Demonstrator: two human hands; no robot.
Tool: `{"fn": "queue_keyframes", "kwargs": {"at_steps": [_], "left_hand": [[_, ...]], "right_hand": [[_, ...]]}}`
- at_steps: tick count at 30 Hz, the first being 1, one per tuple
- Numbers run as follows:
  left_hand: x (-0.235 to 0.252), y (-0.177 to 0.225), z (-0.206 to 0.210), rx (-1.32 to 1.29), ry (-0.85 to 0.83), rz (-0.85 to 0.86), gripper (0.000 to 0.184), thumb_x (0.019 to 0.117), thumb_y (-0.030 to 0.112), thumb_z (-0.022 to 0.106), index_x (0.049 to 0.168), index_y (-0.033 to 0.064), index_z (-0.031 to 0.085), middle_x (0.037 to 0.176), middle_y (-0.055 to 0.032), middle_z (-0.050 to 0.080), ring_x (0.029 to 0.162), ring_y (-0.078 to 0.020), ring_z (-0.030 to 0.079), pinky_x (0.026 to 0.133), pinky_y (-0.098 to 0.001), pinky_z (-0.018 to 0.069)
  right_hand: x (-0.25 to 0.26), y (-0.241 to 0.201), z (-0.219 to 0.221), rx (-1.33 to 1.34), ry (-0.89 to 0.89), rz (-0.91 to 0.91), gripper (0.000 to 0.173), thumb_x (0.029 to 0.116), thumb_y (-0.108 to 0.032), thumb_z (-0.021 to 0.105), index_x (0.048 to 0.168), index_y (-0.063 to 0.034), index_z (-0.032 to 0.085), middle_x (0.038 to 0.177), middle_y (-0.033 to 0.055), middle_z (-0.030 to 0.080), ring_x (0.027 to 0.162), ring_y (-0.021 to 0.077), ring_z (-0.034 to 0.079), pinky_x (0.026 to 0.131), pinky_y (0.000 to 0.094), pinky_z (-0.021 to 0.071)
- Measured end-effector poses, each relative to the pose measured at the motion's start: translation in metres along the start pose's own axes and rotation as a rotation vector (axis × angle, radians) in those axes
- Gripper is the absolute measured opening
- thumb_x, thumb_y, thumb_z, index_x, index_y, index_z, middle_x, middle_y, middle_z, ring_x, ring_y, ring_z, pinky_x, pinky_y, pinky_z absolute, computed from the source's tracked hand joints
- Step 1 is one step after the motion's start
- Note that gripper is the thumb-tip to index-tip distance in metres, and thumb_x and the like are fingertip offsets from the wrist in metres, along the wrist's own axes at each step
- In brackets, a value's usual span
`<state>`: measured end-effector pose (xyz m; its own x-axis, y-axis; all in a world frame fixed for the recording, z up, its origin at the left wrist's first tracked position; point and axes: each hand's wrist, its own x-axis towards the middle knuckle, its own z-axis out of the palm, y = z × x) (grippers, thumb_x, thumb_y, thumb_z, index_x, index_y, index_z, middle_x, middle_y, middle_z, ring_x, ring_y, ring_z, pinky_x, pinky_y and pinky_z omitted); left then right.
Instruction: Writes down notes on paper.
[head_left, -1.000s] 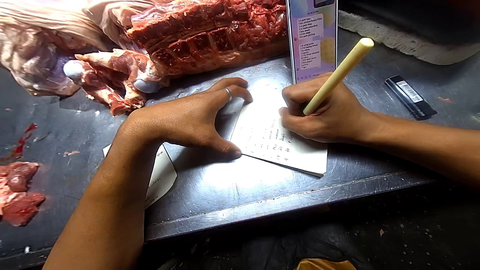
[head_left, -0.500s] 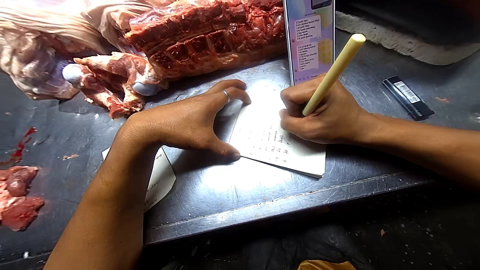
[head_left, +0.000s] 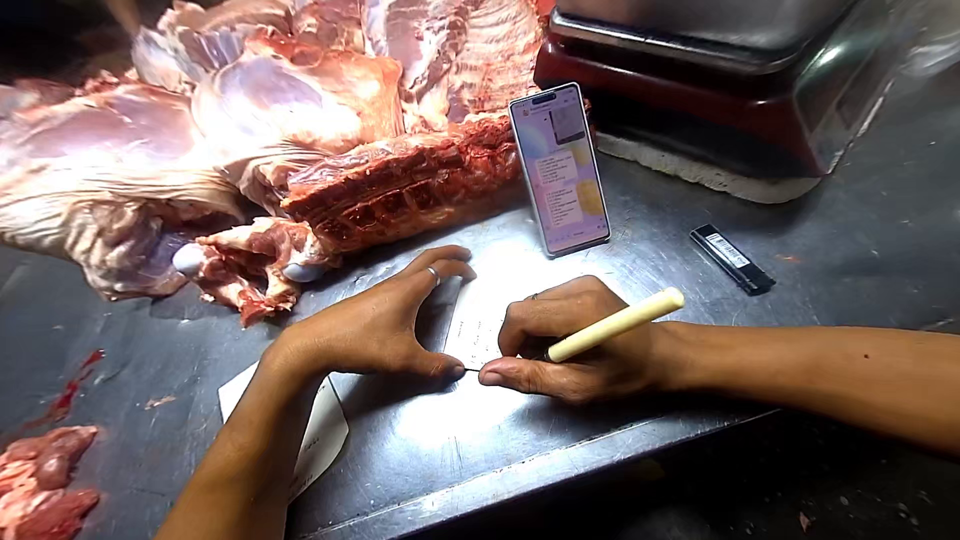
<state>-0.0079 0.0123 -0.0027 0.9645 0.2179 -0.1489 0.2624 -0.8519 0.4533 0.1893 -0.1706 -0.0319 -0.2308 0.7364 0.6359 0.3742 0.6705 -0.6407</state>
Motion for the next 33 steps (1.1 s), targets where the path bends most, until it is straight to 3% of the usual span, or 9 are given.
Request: {"fn": "queue_keyframes", "kwargs": {"at_steps": [9,16,33], "left_hand": [[0.0005,-0.0004,0.0005,-0.016,0.005,-0.02,0.097,0.0614,0.06,0.084,0.146,0.025,0.052,0.161,0.0036,0.036,0.14,-0.0095,0.044,0.109,-0.0351,0.0477],[0.0005,0.0023,-0.0013,-0.024,-0.023,-0.05,0.096,0.0618,0.055,0.086,0.146,0.0262,0.052,0.162,0.0051,0.034,0.141,-0.0091,0.043,0.109,-0.0352,0.0473],[0.0005,0.0026,0.0002,-0.018,-0.023,-0.07,0.097,0.0604,0.054,0.086,0.147,0.0286,0.051,0.163,0.007,0.033,0.142,-0.0089,0.042,0.109,-0.0361,0.0474]], "right_hand": [[0.0006,0.0089,0.0013,0.092,-0.009,0.133,0.022,0.0978,-0.02,0.071,0.085,-0.0021,0.069,0.066,-0.0022,0.061,0.057,-0.0008,0.053,0.052,0.015,0.0438],[-0.0032,0.0017,0.0058,0.045,-0.071,0.026,0.028,0.1,-0.026,0.068,0.088,-0.0008,0.069,0.068,0.0021,0.061,0.061,0.0021,0.054,0.055,0.0178,0.0423],[-0.0056,-0.0008,0.0069,-0.037,-0.098,-0.067,0.03,0.0999,-0.028,0.067,0.088,-0.0012,0.069,0.065,0.0031,0.06,0.058,0.0068,0.054,0.054,0.0228,0.0408]]}}
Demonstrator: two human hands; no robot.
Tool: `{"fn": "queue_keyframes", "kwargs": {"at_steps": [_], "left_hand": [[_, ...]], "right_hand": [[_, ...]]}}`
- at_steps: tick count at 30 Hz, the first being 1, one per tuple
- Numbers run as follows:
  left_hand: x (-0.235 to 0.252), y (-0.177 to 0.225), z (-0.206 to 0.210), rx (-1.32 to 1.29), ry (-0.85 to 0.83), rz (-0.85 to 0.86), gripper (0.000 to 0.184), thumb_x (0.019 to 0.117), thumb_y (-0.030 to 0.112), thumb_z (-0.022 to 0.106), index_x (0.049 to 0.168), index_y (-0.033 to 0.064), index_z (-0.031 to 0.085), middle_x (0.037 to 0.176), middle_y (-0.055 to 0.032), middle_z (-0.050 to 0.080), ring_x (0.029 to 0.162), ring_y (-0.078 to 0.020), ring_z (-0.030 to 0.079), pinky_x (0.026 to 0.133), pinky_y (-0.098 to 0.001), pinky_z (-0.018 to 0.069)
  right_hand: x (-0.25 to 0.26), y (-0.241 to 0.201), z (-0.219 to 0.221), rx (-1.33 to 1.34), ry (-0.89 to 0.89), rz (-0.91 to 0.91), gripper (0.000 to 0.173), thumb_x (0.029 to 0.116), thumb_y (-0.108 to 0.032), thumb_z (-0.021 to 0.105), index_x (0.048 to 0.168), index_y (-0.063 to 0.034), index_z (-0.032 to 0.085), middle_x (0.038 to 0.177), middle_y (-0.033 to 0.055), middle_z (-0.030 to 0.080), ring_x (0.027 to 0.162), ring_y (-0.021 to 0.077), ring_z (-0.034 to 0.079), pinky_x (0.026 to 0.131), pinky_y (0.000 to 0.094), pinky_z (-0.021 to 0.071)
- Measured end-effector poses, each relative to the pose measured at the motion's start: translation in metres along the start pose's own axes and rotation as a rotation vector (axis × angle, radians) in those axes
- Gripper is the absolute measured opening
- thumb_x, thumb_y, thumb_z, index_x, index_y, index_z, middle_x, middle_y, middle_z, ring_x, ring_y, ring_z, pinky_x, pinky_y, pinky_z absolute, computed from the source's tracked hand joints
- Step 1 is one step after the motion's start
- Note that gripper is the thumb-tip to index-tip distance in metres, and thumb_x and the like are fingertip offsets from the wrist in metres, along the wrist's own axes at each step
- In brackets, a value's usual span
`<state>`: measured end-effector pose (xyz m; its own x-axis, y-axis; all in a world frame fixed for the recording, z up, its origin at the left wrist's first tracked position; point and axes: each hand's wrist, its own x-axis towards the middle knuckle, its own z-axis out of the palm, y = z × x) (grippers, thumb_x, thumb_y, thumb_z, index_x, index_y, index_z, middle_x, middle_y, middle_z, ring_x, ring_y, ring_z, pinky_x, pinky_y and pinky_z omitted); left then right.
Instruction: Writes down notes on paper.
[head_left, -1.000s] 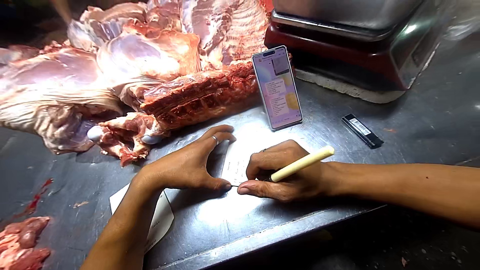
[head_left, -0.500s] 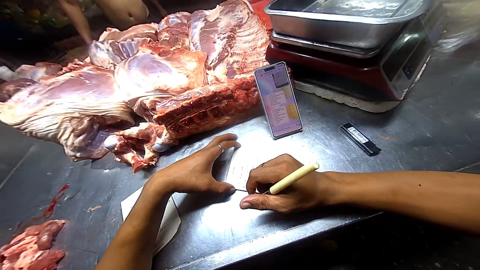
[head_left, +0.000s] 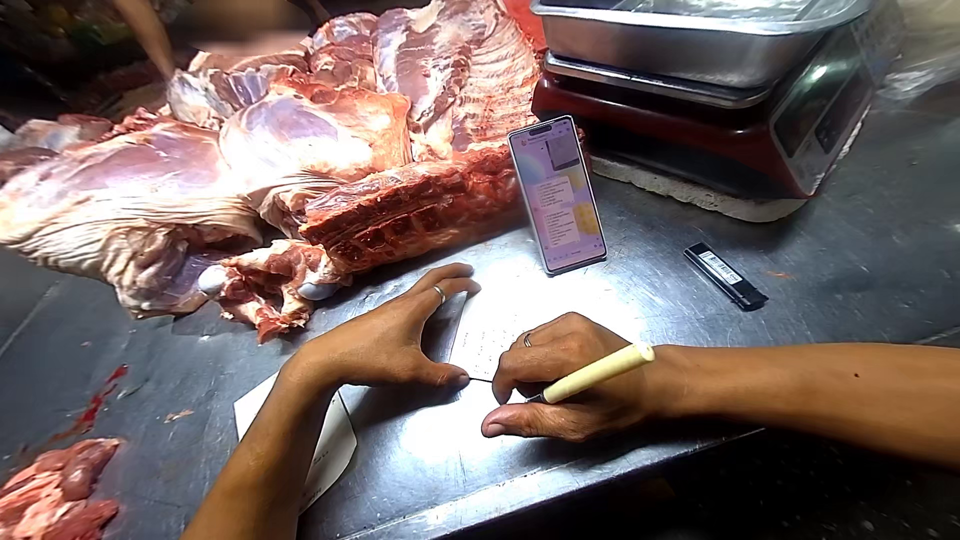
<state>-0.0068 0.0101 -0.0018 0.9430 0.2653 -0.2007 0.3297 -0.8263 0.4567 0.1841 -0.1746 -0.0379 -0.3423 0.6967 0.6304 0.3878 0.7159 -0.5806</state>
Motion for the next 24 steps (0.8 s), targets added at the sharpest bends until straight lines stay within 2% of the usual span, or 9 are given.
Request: {"fn": "queue_keyframes", "kwargs": {"at_steps": [18,24], "left_hand": [[-0.0006,0.0007,-0.0001,0.024,0.005,0.012,0.096,0.0618,0.06,0.083,0.147,0.0286,0.051,0.163,0.0071,0.033,0.142,-0.0081,0.042,0.109,-0.0362,0.0474],[-0.0019,0.0009,0.0,0.026,-0.012,0.016,0.104,0.0629,0.06,0.082,0.154,0.0286,0.044,0.165,0.0051,0.029,0.145,-0.0103,0.039,0.11,-0.0374,0.0464]], "right_hand": [[-0.0027,-0.0101,0.0015,-0.033,-0.022,-0.061,0.036,0.101,-0.033,0.064,0.081,-0.0032,0.069,0.061,0.004,0.057,0.057,0.011,0.055,0.051,0.026,0.0396],[-0.0012,-0.0053,-0.0017,0.018,-0.023,-0.159,0.043,0.1018,-0.031,0.064,0.07,-0.0025,0.065,0.052,0.0041,0.051,0.048,0.0103,0.049,0.045,0.0265,0.0328]]}}
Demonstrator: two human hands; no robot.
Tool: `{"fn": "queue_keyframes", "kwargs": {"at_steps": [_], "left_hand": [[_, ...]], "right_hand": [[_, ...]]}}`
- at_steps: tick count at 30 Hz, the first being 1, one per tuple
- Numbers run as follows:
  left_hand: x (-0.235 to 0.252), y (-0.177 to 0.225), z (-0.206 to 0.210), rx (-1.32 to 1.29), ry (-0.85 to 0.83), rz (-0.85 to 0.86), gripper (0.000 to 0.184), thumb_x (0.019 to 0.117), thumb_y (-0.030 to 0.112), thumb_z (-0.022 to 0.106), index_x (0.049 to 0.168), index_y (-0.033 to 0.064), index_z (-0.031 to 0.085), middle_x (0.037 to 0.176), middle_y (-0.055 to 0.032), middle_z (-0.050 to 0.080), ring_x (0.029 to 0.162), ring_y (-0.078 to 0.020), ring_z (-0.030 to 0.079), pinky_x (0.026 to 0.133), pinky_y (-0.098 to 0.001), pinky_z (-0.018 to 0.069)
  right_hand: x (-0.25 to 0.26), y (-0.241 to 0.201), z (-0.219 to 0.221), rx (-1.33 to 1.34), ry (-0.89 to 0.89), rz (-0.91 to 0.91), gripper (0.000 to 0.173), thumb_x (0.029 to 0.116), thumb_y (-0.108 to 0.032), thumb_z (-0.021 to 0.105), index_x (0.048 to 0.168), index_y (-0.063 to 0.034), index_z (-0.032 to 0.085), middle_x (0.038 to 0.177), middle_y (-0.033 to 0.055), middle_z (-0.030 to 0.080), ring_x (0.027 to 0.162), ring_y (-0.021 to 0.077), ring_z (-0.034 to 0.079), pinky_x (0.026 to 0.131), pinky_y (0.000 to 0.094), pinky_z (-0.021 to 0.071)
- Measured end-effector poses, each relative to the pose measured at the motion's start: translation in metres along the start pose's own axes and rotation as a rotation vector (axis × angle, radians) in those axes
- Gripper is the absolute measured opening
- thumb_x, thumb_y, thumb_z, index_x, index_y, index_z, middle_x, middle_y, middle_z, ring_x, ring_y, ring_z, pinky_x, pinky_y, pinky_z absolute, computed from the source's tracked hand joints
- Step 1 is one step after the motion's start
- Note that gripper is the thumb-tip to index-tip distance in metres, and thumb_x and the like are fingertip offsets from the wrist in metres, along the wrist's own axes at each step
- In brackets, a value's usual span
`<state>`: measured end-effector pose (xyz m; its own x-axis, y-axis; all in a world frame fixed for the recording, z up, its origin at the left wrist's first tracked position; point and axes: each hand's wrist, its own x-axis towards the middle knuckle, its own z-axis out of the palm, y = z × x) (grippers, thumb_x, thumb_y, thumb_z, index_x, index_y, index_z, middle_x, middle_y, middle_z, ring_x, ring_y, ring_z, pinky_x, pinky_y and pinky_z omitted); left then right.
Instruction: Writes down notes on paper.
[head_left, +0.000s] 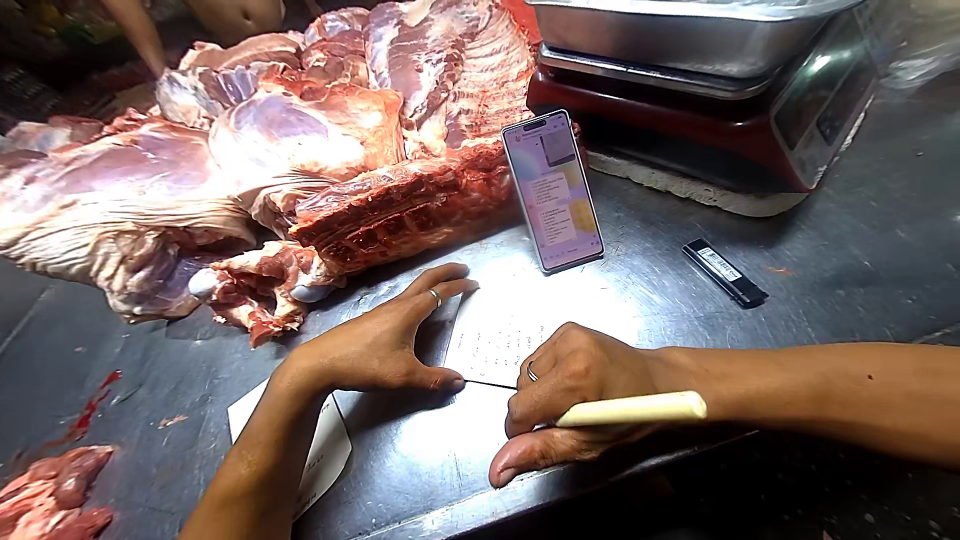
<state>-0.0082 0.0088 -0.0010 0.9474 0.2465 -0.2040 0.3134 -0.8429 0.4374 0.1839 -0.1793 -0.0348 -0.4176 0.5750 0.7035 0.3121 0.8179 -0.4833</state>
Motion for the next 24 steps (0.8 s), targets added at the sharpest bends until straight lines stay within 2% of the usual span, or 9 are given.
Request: {"fn": "queue_keyframes", "kwargs": {"at_steps": [2,5,8,11,13,15,17,19,24], "left_hand": [[0.0,0.001,0.0,-0.001,-0.005,-0.005,0.107,0.0617,0.064,0.083,0.155,0.0304,0.043,0.165,0.006,0.029,0.146,-0.0103,0.038,0.111,-0.0383,0.0457],[0.0,0.001,0.0,-0.017,0.004,-0.007,0.106,0.0617,0.063,0.085,0.154,0.0305,0.046,0.165,0.0053,0.03,0.146,-0.012,0.039,0.112,-0.041,0.045],[0.001,0.0,0.0,-0.029,-0.008,-0.001,0.102,0.0635,0.061,0.086,0.152,0.0285,0.047,0.165,0.0035,0.03,0.145,-0.0129,0.04,0.112,-0.0398,0.0452],[0.001,-0.001,0.0,-0.032,0.005,0.029,0.101,0.0636,0.06,0.087,0.15,0.0253,0.049,0.164,0.0004,0.033,0.144,-0.015,0.042,0.111,-0.0397,0.046],[0.001,0.0,-0.001,-0.043,0.005,0.033,0.1,0.0636,0.058,0.088,0.149,0.0244,0.05,0.164,-0.0007,0.033,0.144,-0.0161,0.042,0.111,-0.0401,0.0457],[0.002,0.0,-0.003,-0.057,-0.021,0.026,0.1,0.0647,0.058,0.089,0.15,0.0249,0.048,0.164,-0.0005,0.031,0.145,-0.0154,0.04,0.113,-0.0394,0.0437],[0.002,0.0,-0.004,-0.064,-0.021,0.039,0.099,0.0654,0.056,0.089,0.15,0.0232,0.048,0.164,-0.002,0.032,0.146,-0.0162,0.04,0.114,-0.0392,0.0428],[0.002,0.0,-0.005,-0.062,-0.023,0.045,0.099,0.0658,0.054,0.09,0.15,0.0217,0.048,0.164,-0.0038,0.032,0.145,-0.0175,0.04,0.114,-0.0394,0.043],[0.001,0.006,-0.008,-0.079,-0.049,0.015,0.099,0.0673,0.047,0.092,0.151,0.0204,0.047,0.165,-0.006,0.029,0.147,-0.021,0.038,0.114,-0.0426,0.0414]], "right_hand": [[0.003,0.004,-0.012,0.031,0.008,0.009,0.04,0.1009,-0.027,0.065,0.07,-0.0011,0.067,0.054,0.004,0.054,0.049,0.0069,0.05,0.046,0.0235,0.0344],[0.01,0.007,-0.051,-0.014,0.021,0.105,0.029,0.0996,-0.023,0.064,0.084,-0.002,0.076,0.071,-0.0005,0.068,0.064,-0.0019,0.06,0.056,0.0157,0.0479],[0.015,0.009,-0.091,-0.028,0.091,0.203,0.03,0.1059,-0.018,0.052,0.096,0.0007,0.073,0.081,-0.0004,0.071,0.072,0.0023,0.065,0.066,0.0215,0.0576],[0.015,0.011,-0.11,-0.081,0.156,0.249,0.029,0.1068,-0.019,0.052,0.093,-0.0028,0.072,0.08,-0.0024,0.07,0.069,0.0041,0.066,0.063,0.0229,0.0589],[0.011,0.014,-0.114,-0.127,0.071,0.265,0.023,0.102,-0.023,0.061,0.095,-0.0044,0.073,0.083,-0.0026,0.071,0.073,0.0026,0.066,0.066,0.0213,0.0587],[0.006,0.014,-0.116,-0.154,-0.12,0.304,0.023,0.0928,-0.027,0.071,0.103,-0.0072,0.075,0.091,-0.0036,0.073,0.081,0.0023,0.068,0.072,0.0211,0.0597],[0.001,0.013,-0.116,-0.229,-0.32,0.363,0.037,0.0846,-0.038,0.078,0.115,-0.0169,0.074,0.104,-0.0103,0.073,0.094,-0.0011,0.067,0.082,0.0215,0.0599],[-0.002,0.015,-0.114,-0.239,-0.419,0.404,0.048,0.0784,-0.041,0.082,0.122,-0.0218,0.073,0.113,-0.0114,0.073,0.1,-0.0007,0.067,0.085,0.024,0.0592],[-0.004,0.015,-0.108,-0.215,-0.499,0.389,0.054,0.0766,-0.043,0.083,0.124,-0.0203,0.073,0.124,-0.0063,0.071,0.118,0.0047,0.064,0.1,0.024,0.055]]}}
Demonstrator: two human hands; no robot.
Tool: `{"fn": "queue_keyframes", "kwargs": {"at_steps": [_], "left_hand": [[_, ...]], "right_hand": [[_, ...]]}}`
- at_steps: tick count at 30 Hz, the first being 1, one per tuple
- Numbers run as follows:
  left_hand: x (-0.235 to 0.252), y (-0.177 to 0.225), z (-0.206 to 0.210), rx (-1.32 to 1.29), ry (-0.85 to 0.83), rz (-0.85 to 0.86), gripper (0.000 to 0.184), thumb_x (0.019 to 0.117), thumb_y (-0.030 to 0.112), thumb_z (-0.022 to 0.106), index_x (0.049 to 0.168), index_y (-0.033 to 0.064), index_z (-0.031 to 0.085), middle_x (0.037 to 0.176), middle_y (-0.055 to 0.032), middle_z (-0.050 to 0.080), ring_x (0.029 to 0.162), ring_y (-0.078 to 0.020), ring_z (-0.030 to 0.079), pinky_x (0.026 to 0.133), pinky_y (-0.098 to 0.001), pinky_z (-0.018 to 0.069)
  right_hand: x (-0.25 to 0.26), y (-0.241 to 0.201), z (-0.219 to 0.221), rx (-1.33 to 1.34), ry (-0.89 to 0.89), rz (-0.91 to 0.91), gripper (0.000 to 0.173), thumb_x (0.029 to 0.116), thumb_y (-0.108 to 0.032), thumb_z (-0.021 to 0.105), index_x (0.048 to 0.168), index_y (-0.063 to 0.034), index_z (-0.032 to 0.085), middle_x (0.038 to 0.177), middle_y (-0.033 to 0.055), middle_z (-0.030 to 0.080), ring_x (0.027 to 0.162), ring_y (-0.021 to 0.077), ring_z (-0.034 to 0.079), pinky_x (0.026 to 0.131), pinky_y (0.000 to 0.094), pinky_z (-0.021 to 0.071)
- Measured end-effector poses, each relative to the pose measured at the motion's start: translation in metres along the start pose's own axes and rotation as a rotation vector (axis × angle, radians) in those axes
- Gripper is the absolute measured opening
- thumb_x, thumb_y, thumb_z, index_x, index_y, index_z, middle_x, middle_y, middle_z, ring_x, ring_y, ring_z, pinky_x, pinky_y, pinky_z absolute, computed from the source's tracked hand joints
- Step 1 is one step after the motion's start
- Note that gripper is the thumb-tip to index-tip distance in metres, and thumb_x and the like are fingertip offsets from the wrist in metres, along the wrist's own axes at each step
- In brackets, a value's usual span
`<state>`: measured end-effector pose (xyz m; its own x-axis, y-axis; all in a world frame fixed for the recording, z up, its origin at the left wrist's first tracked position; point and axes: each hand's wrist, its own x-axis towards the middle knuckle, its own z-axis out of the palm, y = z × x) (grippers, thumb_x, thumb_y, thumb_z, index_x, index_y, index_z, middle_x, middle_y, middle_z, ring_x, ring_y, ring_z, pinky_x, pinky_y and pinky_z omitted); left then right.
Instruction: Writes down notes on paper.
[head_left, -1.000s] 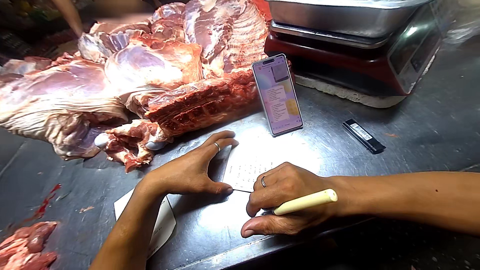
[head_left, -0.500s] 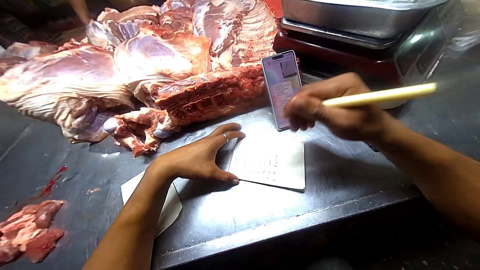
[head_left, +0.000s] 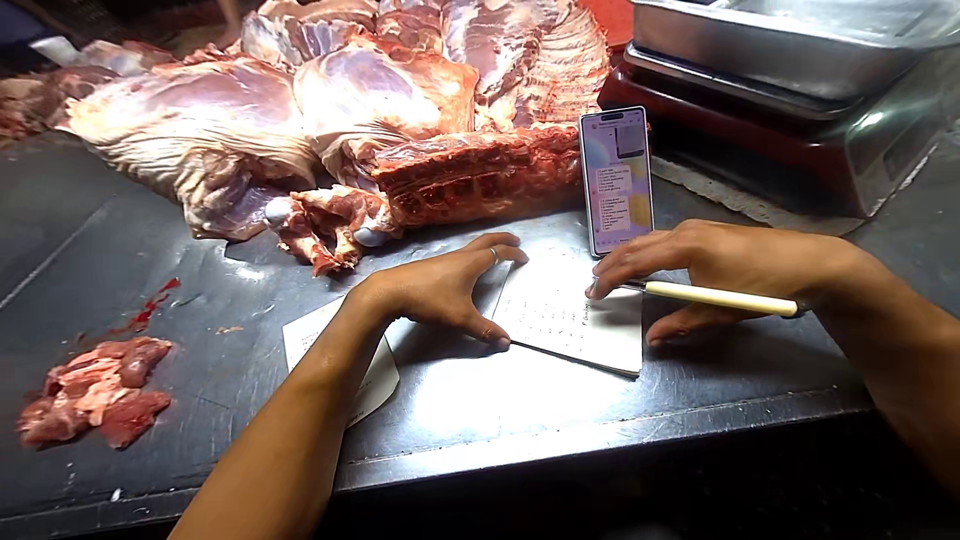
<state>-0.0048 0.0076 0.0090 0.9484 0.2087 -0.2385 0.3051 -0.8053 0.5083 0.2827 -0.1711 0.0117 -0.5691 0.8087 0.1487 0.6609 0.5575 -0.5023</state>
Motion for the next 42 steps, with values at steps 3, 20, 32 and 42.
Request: {"fn": "queue_keyframes", "kwargs": {"at_steps": [3,20,32,42], "left_hand": [[0.0,0.0,0.0,-0.007,-0.003,-0.013,0.099,0.0674,0.048,0.092,0.151,0.0216,0.047,0.166,-0.0048,0.029,0.147,-0.0205,0.037,0.115,-0.0428,0.0411],[0.001,-0.008,0.0,0.013,0.008,0.021,0.101,0.0652,0.06,0.087,0.151,0.0247,0.047,0.166,-0.0028,0.029,0.147,-0.017,0.037,0.114,-0.0409,0.0421],[-0.023,0.022,0.026,-0.179,0.198,0.009,0.113,0.0664,0.064,0.086,0.157,0.0154,0.04,0.16,-0.0054,0.043,0.143,-0.0136,0.045,0.116,-0.0381,0.0422],[-0.047,0.095,0.106,-0.869,1.064,-0.229,0.079,0.0695,-0.006,0.086,0.138,-0.0046,0.047,0.112,-0.0144,0.072,0.101,-0.0204,0.072,0.09,-0.0385,0.0625]], "right_hand": [[-0.001,0.006,0.004,0.01,-0.017,0.01,0.054,0.0776,-0.045,0.083,0.126,-0.0226,0.073,0.126,-0.0064,0.07,0.118,0.0041,0.063,0.099,0.0228,0.0547],[0.007,0.002,0.003,0.105,0.047,-0.149,0.011,0.0892,-0.025,0.075,0.094,-0.0155,0.078,0.1,-0.0068,0.074,0.095,0.0036,0.068,0.083,0.0225,0.0591],[0.045,-0.046,0.03,0.143,0.74,-0.263,0.014,0.0803,-0.004,0.074,0.094,-0.0021,0.075,0.087,0.0032,0.073,0.08,0.0067,0.069,0.071,0.0252,0.0605],[0.129,-0.11,-0.029,0.101,0.617,-0.262,0.012,0.0837,-0.001,0.073,0.095,-0.0056,0.074,0.085,0.0075,0.072,0.078,0.0199,0.069,0.071,0.0447,0.0566]]}}
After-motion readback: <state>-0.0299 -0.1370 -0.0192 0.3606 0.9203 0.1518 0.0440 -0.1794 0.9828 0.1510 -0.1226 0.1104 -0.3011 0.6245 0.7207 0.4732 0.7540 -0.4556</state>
